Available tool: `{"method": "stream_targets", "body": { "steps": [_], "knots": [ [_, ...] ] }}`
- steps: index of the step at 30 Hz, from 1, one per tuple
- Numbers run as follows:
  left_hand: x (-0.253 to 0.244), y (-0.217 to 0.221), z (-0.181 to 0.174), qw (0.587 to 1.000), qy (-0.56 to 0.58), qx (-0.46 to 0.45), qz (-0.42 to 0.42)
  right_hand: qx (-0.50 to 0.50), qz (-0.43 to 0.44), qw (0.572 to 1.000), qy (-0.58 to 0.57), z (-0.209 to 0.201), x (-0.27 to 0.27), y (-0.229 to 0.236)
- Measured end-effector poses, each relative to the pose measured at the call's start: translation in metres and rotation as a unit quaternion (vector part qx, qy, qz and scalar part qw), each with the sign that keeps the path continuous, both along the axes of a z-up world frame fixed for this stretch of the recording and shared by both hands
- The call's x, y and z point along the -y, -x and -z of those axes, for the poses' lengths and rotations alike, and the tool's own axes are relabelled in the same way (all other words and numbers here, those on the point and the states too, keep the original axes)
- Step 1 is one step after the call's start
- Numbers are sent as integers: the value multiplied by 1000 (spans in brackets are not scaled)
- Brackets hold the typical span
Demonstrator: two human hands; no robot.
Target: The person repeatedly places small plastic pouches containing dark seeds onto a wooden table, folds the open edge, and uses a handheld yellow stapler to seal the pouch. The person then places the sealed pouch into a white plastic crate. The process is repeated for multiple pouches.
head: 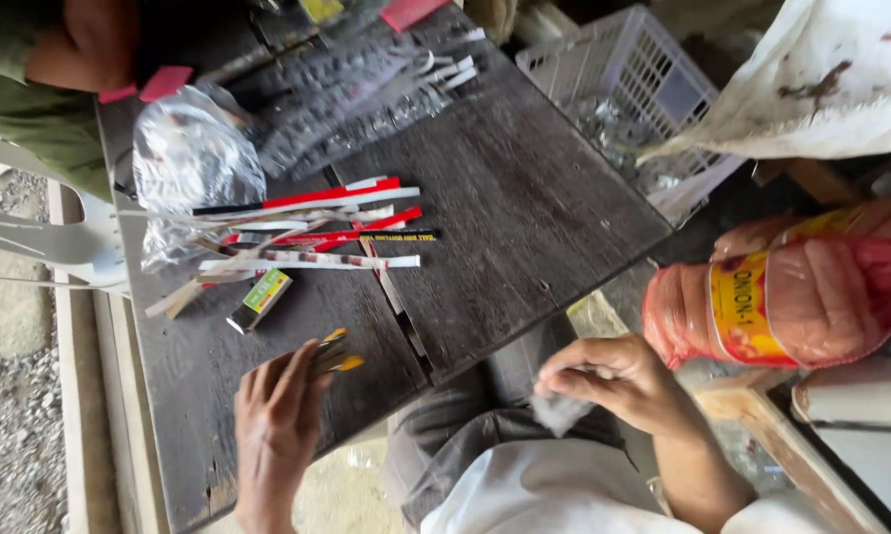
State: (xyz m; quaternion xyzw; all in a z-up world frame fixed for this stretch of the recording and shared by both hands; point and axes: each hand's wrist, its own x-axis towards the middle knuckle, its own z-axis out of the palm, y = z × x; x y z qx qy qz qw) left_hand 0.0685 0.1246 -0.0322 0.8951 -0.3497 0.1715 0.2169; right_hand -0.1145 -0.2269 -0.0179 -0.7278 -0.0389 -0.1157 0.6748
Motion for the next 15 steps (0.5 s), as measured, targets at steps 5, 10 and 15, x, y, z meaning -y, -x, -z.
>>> {"method": "stream_targets", "body": {
  "steps": [5,10,15],
  "knots": [
    [-29,-9,25,988,-35,2,-147,117,113,986,31,-99,-19,4],
    [-25,1,20,984,-20,-18,-178,143,46,981,125,-163,28,-23],
    [-29,3,22,986,11,20,-164,203,141,903,352,-204,63,-96]
  ]
}}
